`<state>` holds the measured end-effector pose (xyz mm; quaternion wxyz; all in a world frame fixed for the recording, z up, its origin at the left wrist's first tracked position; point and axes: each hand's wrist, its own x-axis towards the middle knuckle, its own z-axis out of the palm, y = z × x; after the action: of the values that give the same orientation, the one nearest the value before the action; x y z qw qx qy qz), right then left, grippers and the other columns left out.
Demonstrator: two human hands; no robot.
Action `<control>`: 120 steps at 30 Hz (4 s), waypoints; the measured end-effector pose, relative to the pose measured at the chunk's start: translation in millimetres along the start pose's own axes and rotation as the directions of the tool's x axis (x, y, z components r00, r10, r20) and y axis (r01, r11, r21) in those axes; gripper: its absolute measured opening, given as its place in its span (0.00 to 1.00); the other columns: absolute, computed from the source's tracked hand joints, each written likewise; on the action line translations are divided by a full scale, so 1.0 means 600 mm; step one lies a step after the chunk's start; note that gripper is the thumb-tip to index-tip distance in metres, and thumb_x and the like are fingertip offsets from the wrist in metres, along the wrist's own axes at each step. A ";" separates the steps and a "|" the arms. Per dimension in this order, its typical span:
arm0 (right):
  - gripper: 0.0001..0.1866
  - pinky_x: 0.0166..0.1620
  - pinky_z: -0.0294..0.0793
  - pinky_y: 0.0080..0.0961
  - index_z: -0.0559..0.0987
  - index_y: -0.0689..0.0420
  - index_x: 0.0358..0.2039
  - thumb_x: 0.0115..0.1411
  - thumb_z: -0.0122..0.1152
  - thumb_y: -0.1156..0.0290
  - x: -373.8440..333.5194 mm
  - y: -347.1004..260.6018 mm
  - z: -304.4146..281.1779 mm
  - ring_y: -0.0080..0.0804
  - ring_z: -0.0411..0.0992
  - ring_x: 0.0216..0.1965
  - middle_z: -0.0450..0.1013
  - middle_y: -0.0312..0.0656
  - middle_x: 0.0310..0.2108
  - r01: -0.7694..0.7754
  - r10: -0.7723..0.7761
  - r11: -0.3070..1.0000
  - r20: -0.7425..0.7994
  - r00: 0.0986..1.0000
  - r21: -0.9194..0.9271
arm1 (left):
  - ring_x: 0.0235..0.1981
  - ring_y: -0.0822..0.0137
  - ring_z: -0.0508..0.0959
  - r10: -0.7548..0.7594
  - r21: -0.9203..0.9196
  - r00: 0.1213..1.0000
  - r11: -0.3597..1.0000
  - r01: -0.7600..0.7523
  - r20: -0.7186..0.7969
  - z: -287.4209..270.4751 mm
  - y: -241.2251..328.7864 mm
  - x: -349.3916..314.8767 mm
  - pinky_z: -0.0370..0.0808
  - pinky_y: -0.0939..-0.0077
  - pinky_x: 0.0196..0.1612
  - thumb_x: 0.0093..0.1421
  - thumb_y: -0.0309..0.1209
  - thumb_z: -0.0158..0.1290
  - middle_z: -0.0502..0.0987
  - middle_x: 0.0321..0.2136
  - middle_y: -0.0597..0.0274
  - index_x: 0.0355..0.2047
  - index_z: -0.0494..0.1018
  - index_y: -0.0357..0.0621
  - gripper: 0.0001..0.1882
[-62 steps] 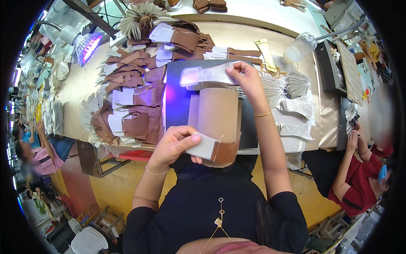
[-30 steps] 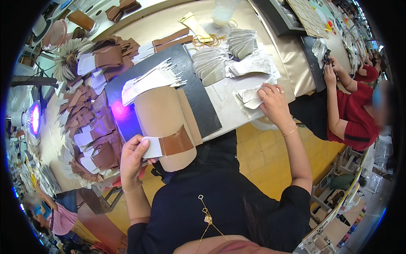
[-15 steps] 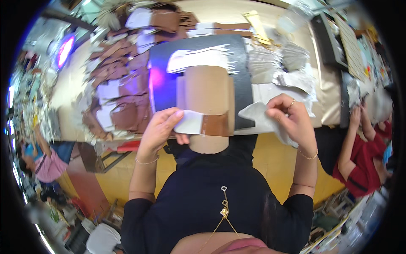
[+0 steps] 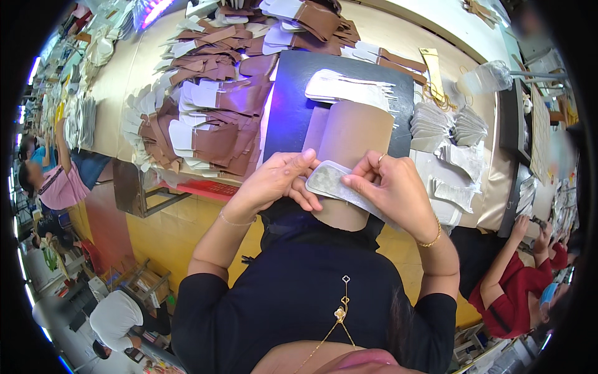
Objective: The person repeatedly picks up small white fabric pieces and brown leather pieces from piles on the table, aligns them, and places them into a cylindrical cardboard holder. The person continues this assembly process throughout the clip, handling items one at a time.
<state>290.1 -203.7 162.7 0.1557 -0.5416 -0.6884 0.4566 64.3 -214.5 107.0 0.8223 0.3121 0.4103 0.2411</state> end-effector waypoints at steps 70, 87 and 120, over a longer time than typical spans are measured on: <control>0.45 0.69 0.28 0.36 0.27 0.58 0.68 0.68 0.31 0.41 -0.080 0.188 0.181 0.43 0.26 0.72 0.25 0.51 0.71 0.392 -0.127 0.638 -0.412 0.902 0.663 | 0.21 0.68 0.79 -0.019 -0.046 1.000 0.999 0.020 0.014 -0.038 -0.052 0.031 0.79 0.76 0.27 0.59 0.29 0.58 0.79 0.28 0.55 0.34 0.72 0.37 0.09; 0.16 0.59 0.65 0.37 0.78 0.54 0.48 0.58 0.58 0.77 -0.231 0.402 -0.071 0.47 0.64 0.59 0.67 0.46 0.57 -0.422 -0.065 0.782 -0.734 0.676 -0.459 | 0.15 0.78 0.73 0.262 0.523 0.919 0.849 -0.074 -0.295 -0.113 0.093 0.232 0.67 0.87 0.16 0.59 0.34 0.59 0.73 0.18 0.67 0.36 0.72 0.38 0.12; 0.06 0.32 0.69 0.42 0.68 0.58 0.34 0.60 0.56 0.74 -0.202 0.299 -0.100 0.51 0.73 0.29 0.75 0.47 0.25 -0.388 0.122 0.844 -0.573 0.811 -0.369 | 0.29 0.66 0.76 0.673 0.976 0.735 0.206 -0.070 -0.090 -0.174 0.293 0.343 0.71 0.69 0.33 0.50 0.34 0.58 0.77 0.23 0.58 0.21 0.75 0.39 0.10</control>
<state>485.1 -284.6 86.0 0.1380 -0.7570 -0.6261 0.1263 66.2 73.5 75.4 0.2530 0.7434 0.5749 0.2300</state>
